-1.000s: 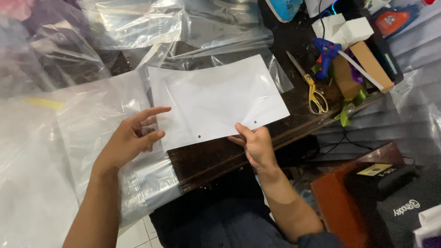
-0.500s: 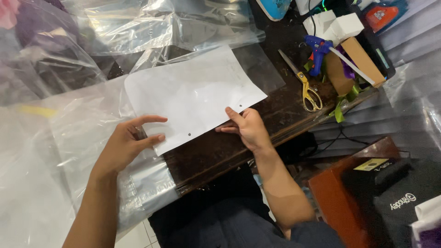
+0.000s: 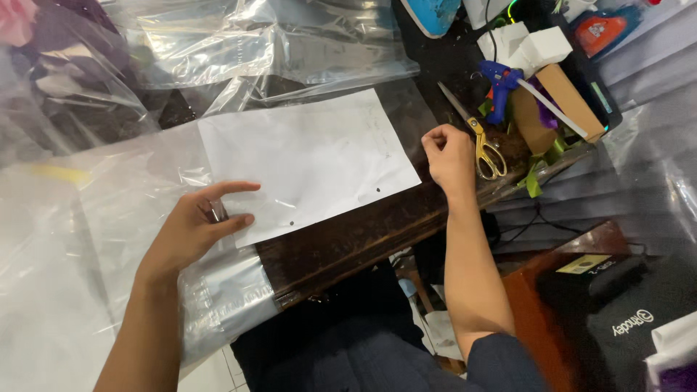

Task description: The person handles a green ribbon and a sheet of white paper on a table. They use scissors to cut the ribbon into smaller pieces and then use a hot glue gun to apply adhesive to the paper.

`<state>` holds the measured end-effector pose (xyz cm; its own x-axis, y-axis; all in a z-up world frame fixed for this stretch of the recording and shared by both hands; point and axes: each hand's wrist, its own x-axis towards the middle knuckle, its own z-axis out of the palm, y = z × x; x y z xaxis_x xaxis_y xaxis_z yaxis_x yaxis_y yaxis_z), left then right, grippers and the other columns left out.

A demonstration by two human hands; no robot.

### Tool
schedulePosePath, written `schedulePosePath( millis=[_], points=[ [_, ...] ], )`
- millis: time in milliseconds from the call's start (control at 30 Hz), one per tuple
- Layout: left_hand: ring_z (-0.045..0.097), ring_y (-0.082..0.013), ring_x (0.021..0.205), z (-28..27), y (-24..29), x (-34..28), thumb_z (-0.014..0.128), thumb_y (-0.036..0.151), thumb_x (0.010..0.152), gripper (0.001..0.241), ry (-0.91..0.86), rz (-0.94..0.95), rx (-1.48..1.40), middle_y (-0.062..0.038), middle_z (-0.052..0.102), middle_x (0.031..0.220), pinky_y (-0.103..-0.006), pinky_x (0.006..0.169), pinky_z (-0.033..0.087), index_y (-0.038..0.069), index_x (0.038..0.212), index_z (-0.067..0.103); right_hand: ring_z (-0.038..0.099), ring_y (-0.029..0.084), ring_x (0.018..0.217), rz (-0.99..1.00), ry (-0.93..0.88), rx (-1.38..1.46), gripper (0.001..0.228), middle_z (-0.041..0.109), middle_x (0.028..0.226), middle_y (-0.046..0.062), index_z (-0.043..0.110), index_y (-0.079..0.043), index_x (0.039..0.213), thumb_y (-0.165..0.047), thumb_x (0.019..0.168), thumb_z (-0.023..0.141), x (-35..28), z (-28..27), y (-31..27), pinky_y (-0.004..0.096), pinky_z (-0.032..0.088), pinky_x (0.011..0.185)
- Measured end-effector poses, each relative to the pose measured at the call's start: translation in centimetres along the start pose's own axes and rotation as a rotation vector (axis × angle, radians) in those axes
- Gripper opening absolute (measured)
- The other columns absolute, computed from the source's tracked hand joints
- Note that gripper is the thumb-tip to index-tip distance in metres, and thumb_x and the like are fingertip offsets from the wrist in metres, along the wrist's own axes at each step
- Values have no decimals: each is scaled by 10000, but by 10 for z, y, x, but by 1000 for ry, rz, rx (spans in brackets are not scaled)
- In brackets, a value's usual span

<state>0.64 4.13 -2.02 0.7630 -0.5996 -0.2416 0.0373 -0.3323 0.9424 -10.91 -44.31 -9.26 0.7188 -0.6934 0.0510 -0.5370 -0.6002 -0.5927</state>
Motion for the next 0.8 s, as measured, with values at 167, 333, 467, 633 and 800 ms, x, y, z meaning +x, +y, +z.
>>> schedulePosePath(
  millis=[167,333,467,633,800],
  points=[
    [489,-97,438,0,6,-7,922,58,793,548,-36,-9,-22,-83,609,470,-197,469,379,154,1325,831,663,432,1195,13,44,-133,457,680,1190,195,673,-28,1321,-335,1024,836,-15,-8,-32,537,545,1007],
    [549,-115,488,-3,16,-12,915,67,829,614,19,-26,-11,-90,632,541,-213,511,421,156,1423,790,769,435,1018,-83,-82,-126,183,809,963,148,792,-98,1096,-275,1068,756,-10,-22,-3,553,588,861],
    [710,-238,636,1,23,-14,910,30,816,703,15,-144,119,-147,678,750,-346,699,554,123,1495,751,760,435,1065,-32,-128,-264,266,807,1018,164,797,-121,1153,-369,1084,728,-27,-63,12,550,571,924],
    [824,-426,996,2,41,-21,912,269,839,871,-91,-240,511,-210,821,992,-529,960,592,281,1643,579,771,459,1088,-2,-379,-371,295,837,1055,200,826,-92,1092,-363,1027,730,-33,-85,-22,566,577,952],
    [775,-330,1245,11,55,-30,831,471,917,730,-82,-309,856,-98,851,1208,-486,1081,609,240,1575,618,755,424,1153,-95,-339,-206,489,803,1171,224,761,-57,1285,-439,986,819,-13,-100,-74,565,578,972]
  ],
)
